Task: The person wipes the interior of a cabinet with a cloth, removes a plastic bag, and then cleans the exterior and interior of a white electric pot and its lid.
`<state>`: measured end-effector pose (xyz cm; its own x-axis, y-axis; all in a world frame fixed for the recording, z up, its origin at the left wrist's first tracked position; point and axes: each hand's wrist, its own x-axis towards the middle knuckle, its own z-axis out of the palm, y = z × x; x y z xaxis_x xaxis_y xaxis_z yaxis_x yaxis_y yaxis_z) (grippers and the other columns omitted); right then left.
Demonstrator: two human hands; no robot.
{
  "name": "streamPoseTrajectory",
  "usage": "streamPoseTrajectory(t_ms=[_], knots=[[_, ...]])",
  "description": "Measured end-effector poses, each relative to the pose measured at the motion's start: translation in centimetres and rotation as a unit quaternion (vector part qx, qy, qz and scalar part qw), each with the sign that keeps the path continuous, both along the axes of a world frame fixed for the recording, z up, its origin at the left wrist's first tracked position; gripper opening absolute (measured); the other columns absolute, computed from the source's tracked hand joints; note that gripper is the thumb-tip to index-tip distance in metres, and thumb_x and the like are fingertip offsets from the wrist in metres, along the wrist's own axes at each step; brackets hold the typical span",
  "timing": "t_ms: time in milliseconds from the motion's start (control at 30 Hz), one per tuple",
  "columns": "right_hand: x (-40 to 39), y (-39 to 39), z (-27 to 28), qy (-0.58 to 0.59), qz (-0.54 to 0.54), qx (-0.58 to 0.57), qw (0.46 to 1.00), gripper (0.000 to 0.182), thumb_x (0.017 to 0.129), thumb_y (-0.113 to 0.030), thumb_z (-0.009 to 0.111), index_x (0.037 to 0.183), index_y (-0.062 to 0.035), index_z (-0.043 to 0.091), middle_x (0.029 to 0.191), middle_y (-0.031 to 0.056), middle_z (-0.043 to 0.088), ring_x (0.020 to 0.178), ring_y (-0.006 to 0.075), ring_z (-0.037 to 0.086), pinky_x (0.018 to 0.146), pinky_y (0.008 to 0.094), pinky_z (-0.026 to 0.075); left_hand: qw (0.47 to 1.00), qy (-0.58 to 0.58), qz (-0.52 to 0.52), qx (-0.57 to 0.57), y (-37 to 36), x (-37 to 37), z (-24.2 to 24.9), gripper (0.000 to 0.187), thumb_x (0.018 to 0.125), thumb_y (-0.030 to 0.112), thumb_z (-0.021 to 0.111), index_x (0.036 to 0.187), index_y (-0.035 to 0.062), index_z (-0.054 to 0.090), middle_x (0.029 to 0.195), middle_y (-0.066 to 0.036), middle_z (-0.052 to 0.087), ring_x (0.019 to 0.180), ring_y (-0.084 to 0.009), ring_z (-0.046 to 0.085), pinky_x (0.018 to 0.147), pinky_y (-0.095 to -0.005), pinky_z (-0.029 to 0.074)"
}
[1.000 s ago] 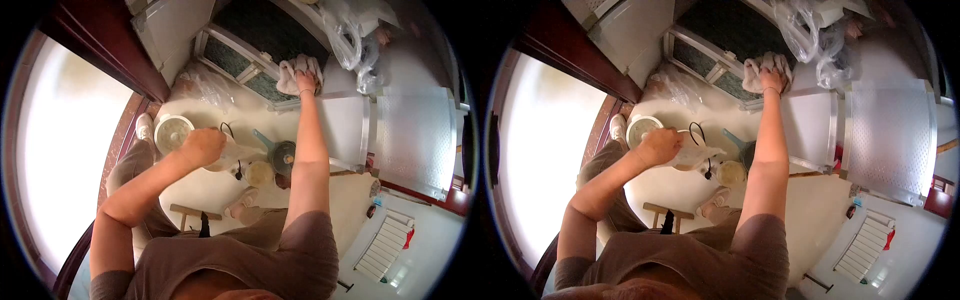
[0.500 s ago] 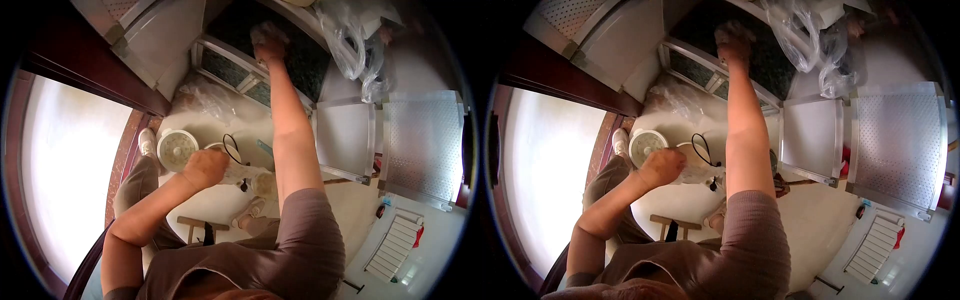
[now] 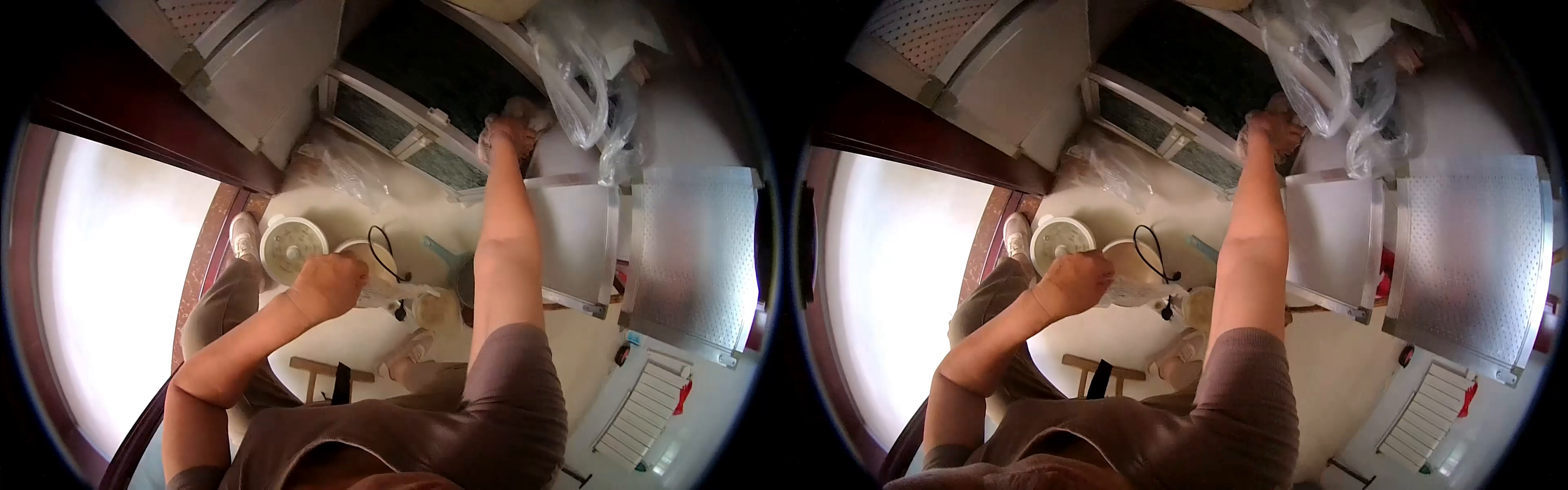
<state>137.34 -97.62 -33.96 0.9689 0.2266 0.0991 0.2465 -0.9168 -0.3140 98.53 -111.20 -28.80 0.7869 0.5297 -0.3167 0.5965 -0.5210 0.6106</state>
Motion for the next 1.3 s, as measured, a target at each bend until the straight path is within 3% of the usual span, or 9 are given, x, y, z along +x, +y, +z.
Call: streamPoseTrajectory(t_ms=[267,467,533,600,833,1100,1167,1267,1300], knots=[[-10.4,10.0,0.7,-0.056,0.457,-0.148,0.875,0.051,0.073,-0.031,0.067,0.121,-0.0172,0.054,0.13,0.0131,0.048,0.118,0.0317,0.047,0.098,0.0454,0.038,0.998,0.039,-0.046,0.027,0.1,0.2,-0.1,0.014,0.079,0.013,0.052,0.081,0.0082,0.065,0.085,-0.014,0.063,0.08,-0.0308,0.064,0.07,-0.0398,0.051],[-11.9,13.2,-4.9,-0.261,0.57,-0.001,0.779,0.043,0.074,-0.01,0.057,0.115,-0.0202,0.06,0.129,0.0149,0.048,0.118,0.029,0.046,0.097,0.0366,0.041,0.999,0.006,-0.027,-0.016,-0.5,1.0,-0.6,0.012,0.078,0.013,0.053,0.081,0.0073,0.064,0.085,-0.014,0.063,0.079,-0.0314,0.063,0.069,-0.0402,0.051],[-8.4,11.3,-2.8,-0.053,0.663,0.19,0.722,0.042,0.076,-0.026,0.061,0.117,-0.0195,0.06,0.136,0.0063,0.044,0.125,0.025,0.041,0.103,0.039,0.034,1.0,0.001,-0.026,-0.012,-0.4,0.8,-1.0,0.011,0.077,0.014,0.055,0.079,0.0066,0.063,0.084,-0.014,0.062,0.077,-0.032,0.062,0.067,-0.0409,0.051],[-5.0,7.1,0.3,-0.143,0.68,0.125,0.708,0.053,0.071,0.005,0.05,0.115,-0.0214,0.061,0.132,0.0023,0.048,0.122,0.0234,0.044,0.099,0.0326,0.04,0.997,0.043,-0.057,0.006,-0.3,0.5,-1.3,0.011,0.079,0.015,0.055,0.08,0.007,0.063,0.082,-0.014,0.062,0.077,-0.0331,0.062,0.067,-0.0414,0.051],[13.1,0.5,-6.2,-0.251,0.156,-0.003,0.955,0.052,0.08,-0.035,0.059,0.123,-0.0051,0.053,0.128,0.0157,0.05,0.114,0.0301,0.049,0.1,0.0441,0.036,0.998,0.049,-0.04,0.002,0.8,-0.7,-0.7,0.012,0.079,0.015,0.055,0.08,0.0076,0.063,0.079,-0.015,0.061,0.072,-0.0326,0.063,0.064,-0.0418,0.051],[20.8,7.5,-11.7,-0.248,0.143,-0.064,0.956,0.067,0.078,-0.037,0.063,0.132,-0.0045,0.041,0.13,0.0199,0.047,0.117,0.0351,0.046,0.097,0.043,0.038,0.999,-0.025,0.002,-0.032,2.2,-0.5,-0.5,0.013,0.079,0.017,0.056,0.081,0.0066,0.063,0.08,-0.013,0.062,0.075,-0.0319,0.063,0.066,-0.0405,0.051],[25.3,11.5,-11.5,0.035,0.281,-0.143,0.948,0.07,0.077,-0.038,0.064,0.134,-0.0048,0.04,0.131,0.0181,0.046,0.12,0.0319,0.045,0.095,0.0419,0.04,0.999,0.012,0.012,-0.033,2.9,-0.2,0.0,0.012,0.079,0.016,0.056,0.081,0.0072,0.063,0.08,-0.012,0.062,0.077,-0.0317,0.062,0.067,-0.0403,0.051],[2.4,9.0,1.5,-0.225,0.4,-0.108,0.882,0.059,0.081,-0.033,0.061,0.129,-0.0039,0.045,0.128,0.0176,0.05,0.116,0.0311,0.049,0.092,0.0417,0.042,0.999,0.048,-0.011,-0.02,3.6,0.3,0.1,0.011,0.078,0.015,0.055,0.08,0.0077,0.063,0.081,-0.012,0.062,0.078,-0.0313,0.063,0.067,-0.0401,0.051],[-3.6,11.5,9.0,0.085,0.23,-0.051,0.968,0.052,0.082,-0.029,0.059,0.126,-0.0038,0.048,0.126,0.0181,0.052,0.114,0.0317,0.051,0.091,0.0416,0.043,0.998,0.051,-0.006,-0.029,3.6,0.3,-0.3,0.011,0.078,0.015,0.055,0.08,0.0077,0.063,0.081,-0.012,0.062,0.078,-0.0311,0.063,0.068,-0.04,0.051]])
